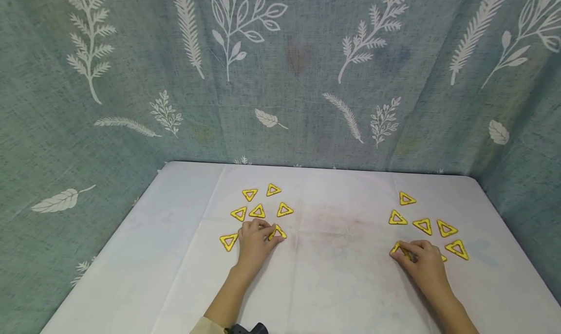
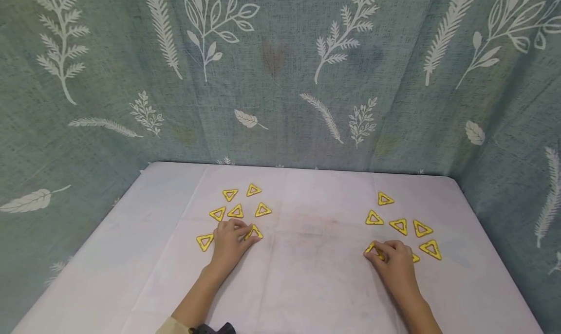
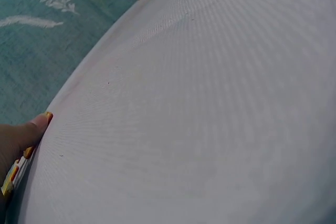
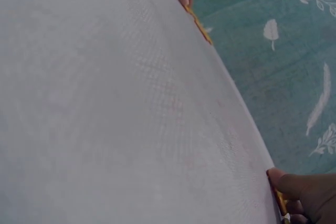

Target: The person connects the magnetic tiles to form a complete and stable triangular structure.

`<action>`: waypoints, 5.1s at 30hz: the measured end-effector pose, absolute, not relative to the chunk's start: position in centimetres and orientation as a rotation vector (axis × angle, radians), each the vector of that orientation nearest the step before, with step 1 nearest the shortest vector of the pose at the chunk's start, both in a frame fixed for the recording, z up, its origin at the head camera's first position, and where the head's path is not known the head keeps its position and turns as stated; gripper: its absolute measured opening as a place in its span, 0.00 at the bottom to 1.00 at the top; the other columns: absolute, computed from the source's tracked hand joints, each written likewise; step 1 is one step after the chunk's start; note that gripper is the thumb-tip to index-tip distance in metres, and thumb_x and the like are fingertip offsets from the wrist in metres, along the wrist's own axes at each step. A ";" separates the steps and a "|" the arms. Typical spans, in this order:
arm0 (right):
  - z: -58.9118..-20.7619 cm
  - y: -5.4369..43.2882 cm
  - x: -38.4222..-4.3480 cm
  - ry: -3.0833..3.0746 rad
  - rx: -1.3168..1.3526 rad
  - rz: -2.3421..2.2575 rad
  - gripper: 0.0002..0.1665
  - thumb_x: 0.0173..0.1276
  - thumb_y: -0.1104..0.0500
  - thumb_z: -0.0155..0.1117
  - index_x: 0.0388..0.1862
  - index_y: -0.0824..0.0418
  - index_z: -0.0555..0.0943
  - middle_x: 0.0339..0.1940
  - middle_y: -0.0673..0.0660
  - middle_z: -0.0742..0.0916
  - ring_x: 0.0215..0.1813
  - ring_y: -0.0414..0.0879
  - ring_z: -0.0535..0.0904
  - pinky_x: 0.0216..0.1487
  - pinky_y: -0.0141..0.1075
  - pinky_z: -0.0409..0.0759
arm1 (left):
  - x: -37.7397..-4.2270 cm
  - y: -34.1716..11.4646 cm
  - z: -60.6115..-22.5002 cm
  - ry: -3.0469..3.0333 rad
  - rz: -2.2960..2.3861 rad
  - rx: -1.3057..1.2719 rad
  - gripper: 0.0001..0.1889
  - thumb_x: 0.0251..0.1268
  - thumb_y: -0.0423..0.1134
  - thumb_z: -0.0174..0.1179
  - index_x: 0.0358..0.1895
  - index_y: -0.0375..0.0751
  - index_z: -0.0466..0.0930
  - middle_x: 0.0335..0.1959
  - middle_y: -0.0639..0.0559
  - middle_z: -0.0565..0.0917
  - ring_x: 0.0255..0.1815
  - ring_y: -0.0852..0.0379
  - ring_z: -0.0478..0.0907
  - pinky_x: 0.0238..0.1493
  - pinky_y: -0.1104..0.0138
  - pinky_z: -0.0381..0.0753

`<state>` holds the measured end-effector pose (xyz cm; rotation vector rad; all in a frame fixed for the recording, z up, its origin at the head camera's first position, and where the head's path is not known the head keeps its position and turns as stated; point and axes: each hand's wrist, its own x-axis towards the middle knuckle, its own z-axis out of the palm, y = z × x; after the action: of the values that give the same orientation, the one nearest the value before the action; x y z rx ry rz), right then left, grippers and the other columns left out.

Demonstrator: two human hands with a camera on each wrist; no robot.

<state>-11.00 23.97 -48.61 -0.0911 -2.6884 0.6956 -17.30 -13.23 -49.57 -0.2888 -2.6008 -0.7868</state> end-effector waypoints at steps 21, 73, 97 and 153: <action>-48.7 23.4 -11.6 -2.667 -0.084 0.797 0.23 0.45 0.57 0.78 0.40 0.68 0.85 0.36 0.59 0.81 0.36 0.48 0.71 0.35 0.40 0.67 | -17.1 -10.9 -48.9 -2.731 -0.974 -0.354 0.21 0.48 0.46 0.70 0.46 0.41 0.85 0.40 0.52 0.76 0.43 0.54 0.64 0.45 0.58 0.61; -48.5 18.9 -13.7 -2.821 0.152 1.032 0.23 0.48 0.51 0.76 0.44 0.57 0.86 0.35 0.50 0.81 0.33 0.41 0.68 0.37 0.37 0.59 | -17.0 -6.7 -49.4 -2.824 -1.020 -0.578 0.20 0.53 0.53 0.67 0.50 0.55 0.84 0.45 0.58 0.76 0.47 0.56 0.64 0.50 0.58 0.58; -48.8 16.6 -14.1 -2.759 0.259 1.044 0.21 0.47 0.52 0.77 0.42 0.57 0.87 0.31 0.47 0.80 0.33 0.42 0.66 0.39 0.40 0.57 | -17.2 -4.2 -49.2 -2.868 -0.881 -0.734 0.22 0.53 0.57 0.64 0.53 0.59 0.82 0.46 0.60 0.73 0.48 0.58 0.63 0.53 0.59 0.58; -48.6 18.4 -12.2 -2.707 0.202 1.055 0.30 0.43 0.53 0.80 0.48 0.57 0.83 0.35 0.48 0.83 0.36 0.41 0.69 0.41 0.39 0.62 | -17.3 -3.9 -49.8 -2.882 -0.819 -0.641 0.24 0.40 0.66 0.69 0.41 0.62 0.82 0.45 0.62 0.73 0.49 0.59 0.64 0.54 0.60 0.60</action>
<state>-12.20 18.40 -48.61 0.2017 -2.7068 1.0552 -17.29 -3.90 -49.78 -0.6409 -2.8823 -0.8189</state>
